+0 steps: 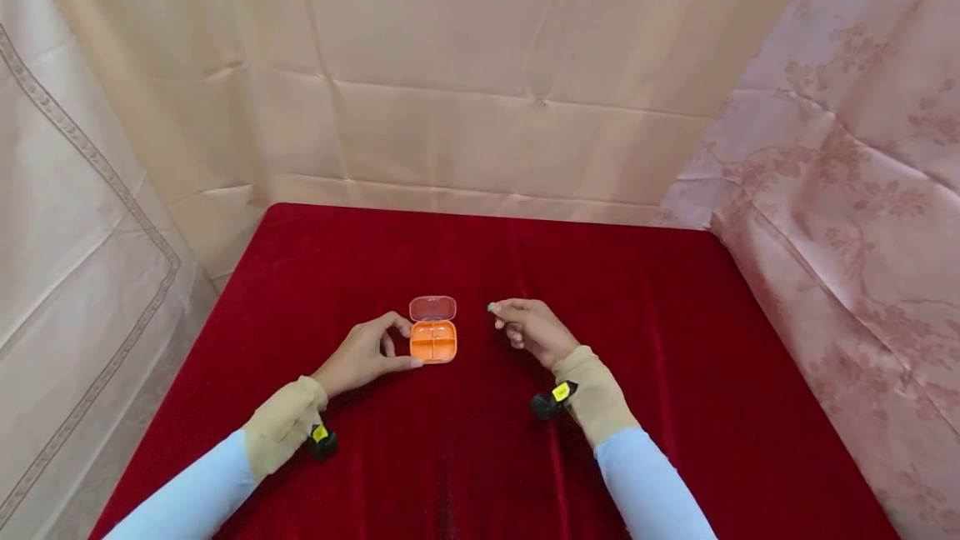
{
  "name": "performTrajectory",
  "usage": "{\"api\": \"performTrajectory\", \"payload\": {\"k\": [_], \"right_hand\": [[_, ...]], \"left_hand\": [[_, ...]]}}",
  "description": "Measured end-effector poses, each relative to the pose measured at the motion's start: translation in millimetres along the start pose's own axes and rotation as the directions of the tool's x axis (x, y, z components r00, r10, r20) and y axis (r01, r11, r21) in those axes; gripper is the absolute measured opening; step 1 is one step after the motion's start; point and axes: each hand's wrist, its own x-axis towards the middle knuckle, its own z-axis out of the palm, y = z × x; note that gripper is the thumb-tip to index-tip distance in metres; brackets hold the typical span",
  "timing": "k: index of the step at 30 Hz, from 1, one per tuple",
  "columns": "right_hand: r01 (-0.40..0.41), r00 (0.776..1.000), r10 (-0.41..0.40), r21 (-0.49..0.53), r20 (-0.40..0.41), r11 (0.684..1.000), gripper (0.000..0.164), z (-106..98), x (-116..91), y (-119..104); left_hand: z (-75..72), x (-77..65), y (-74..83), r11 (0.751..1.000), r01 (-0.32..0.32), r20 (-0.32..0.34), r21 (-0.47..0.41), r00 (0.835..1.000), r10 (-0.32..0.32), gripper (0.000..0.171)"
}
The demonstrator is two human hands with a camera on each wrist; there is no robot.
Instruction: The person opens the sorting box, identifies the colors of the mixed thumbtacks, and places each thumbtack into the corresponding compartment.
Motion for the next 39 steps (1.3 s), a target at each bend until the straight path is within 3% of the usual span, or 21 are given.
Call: {"api": "performTrajectory", "payload": {"k": [2, 4, 8, 13, 24, 31, 39], "right_hand": [[-0.038, 0.992, 0.003, 0.275, 0.127, 0.961, 0.019, -1.6, -4.2, 1.0], [-0.092, 0.968, -0.022, 0.438, 0.248, 0.894, 0.027, -3.5, -8.3, 3.9], [-0.156, 0.929, -0.063, 0.541, 0.364, 0.826, 0.038, -7.3, -15.0, 12.8], [-0.170, 0.925, -0.081, 0.595, 0.371, 0.786, 0.035, -10.3, -17.8, 20.7], [-0.210, 0.920, -0.032, 0.562, 0.390, 0.800, 0.027, -8.5, -17.5, 20.3], [-0.209, 0.918, -0.028, 0.545, 0.395, 0.812, 0.030, -7.9, -18.7, 19.1], [-0.205, 0.942, 0.035, 0.489, 0.335, 0.848, 0.024, -3.9, -18.0, 16.3]], "left_hand": [[-0.9, 0.7, 1.3, 1.000, 0.006, -0.006, 0.001, 1.000, -0.006, 0.043], [-1.3, 1.2, 1.3, 1.000, 0.014, -0.009, 0.005, 1.000, -0.014, 0.043], [-1.0, 1.4, 0.8, 1.000, 0.020, 0.008, 0.009, 1.000, -0.021, 0.042], [-1.2, 2.0, 1.3, 1.000, 0.023, 0.015, -0.001, 1.000, -0.023, 0.042], [-0.6, 2.1, -0.3, 1.000, 0.023, 0.018, -0.012, 1.000, -0.023, 0.042], [-0.7, 2.2, -0.8, 1.000, 0.023, 0.025, -0.019, 0.999, -0.022, 0.042], [-2.2, 1.8, -1.3, 0.999, 0.029, 0.028, -0.017, 0.999, -0.028, 0.041]]}}
